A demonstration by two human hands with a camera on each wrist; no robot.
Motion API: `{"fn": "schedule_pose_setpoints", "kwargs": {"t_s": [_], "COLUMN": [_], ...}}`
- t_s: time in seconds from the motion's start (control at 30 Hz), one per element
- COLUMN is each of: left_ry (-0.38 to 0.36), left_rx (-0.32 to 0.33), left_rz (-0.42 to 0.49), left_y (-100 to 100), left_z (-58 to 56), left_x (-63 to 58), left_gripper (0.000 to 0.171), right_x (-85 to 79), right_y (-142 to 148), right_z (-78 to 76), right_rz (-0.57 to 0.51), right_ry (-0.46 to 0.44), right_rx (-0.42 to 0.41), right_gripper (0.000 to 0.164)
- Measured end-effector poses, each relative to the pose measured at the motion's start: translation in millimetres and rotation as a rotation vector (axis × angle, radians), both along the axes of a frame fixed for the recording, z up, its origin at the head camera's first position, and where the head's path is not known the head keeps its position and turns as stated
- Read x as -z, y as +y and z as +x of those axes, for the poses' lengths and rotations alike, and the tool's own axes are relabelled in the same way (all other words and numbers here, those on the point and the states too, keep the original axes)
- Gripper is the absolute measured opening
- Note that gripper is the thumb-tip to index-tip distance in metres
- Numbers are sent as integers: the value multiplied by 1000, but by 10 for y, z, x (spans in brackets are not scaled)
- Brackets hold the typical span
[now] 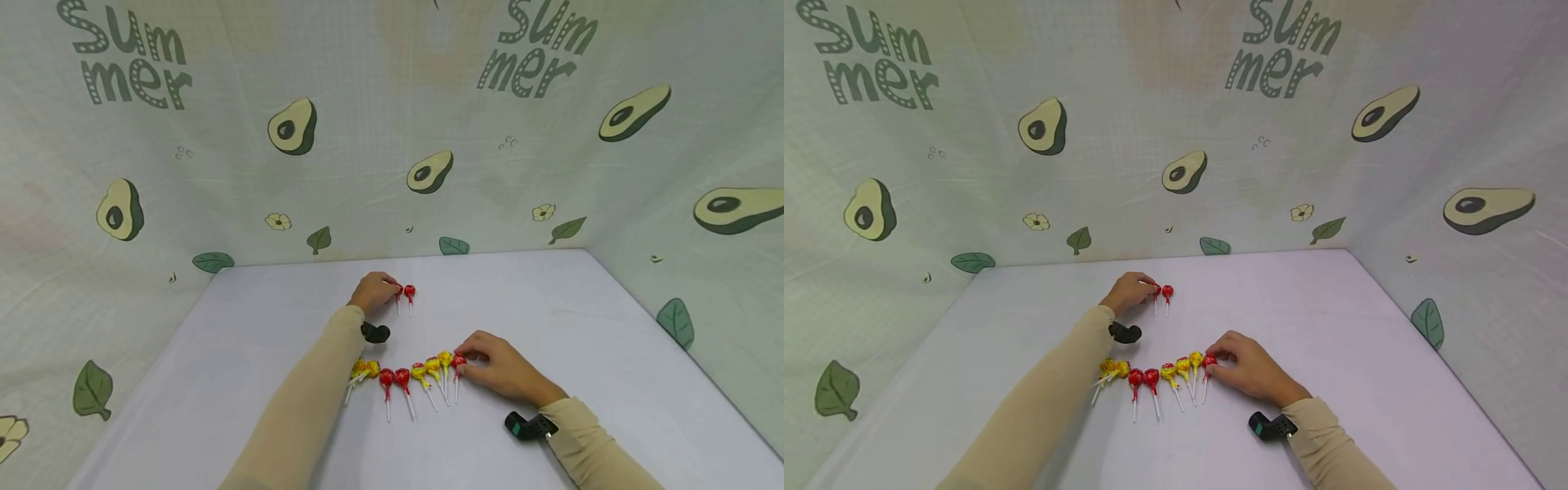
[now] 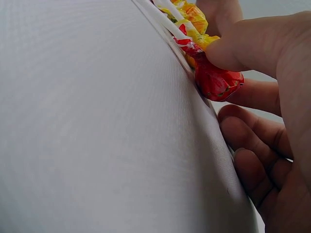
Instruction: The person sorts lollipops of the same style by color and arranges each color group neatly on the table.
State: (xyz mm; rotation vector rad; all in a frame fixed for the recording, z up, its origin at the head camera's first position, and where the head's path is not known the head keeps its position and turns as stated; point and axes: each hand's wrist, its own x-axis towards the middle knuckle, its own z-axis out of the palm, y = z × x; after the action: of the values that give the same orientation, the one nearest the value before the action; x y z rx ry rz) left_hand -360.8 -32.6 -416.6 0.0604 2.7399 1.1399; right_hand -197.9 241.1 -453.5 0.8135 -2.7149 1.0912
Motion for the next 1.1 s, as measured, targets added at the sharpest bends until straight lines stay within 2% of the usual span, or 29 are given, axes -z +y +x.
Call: {"fn": "schedule_pose_setpoints", "kwargs": {"t_s": [0.4,0.63,0.9,1.1], "left_ry": [8,48,27,-8], "left_rx": [-8,45,52,67], "left_rz": [-5,-35,-19,-1], "left_y": [6,-22,-46,-97], "left_z": [15,-12,-17,-15], "left_x": [52,84,58,-33], "left_gripper": [25,25,28,32], "right_x": [25,23,19,5], "right_y": [7,5,1,10], "right_z": [1,0,-6,-10], "right_rz": [1,0,1,3], "right_ry": [-10,-8,2,2], "right_rx": [4,5,7,3], "right_gripper": [20,20,20,20]}}
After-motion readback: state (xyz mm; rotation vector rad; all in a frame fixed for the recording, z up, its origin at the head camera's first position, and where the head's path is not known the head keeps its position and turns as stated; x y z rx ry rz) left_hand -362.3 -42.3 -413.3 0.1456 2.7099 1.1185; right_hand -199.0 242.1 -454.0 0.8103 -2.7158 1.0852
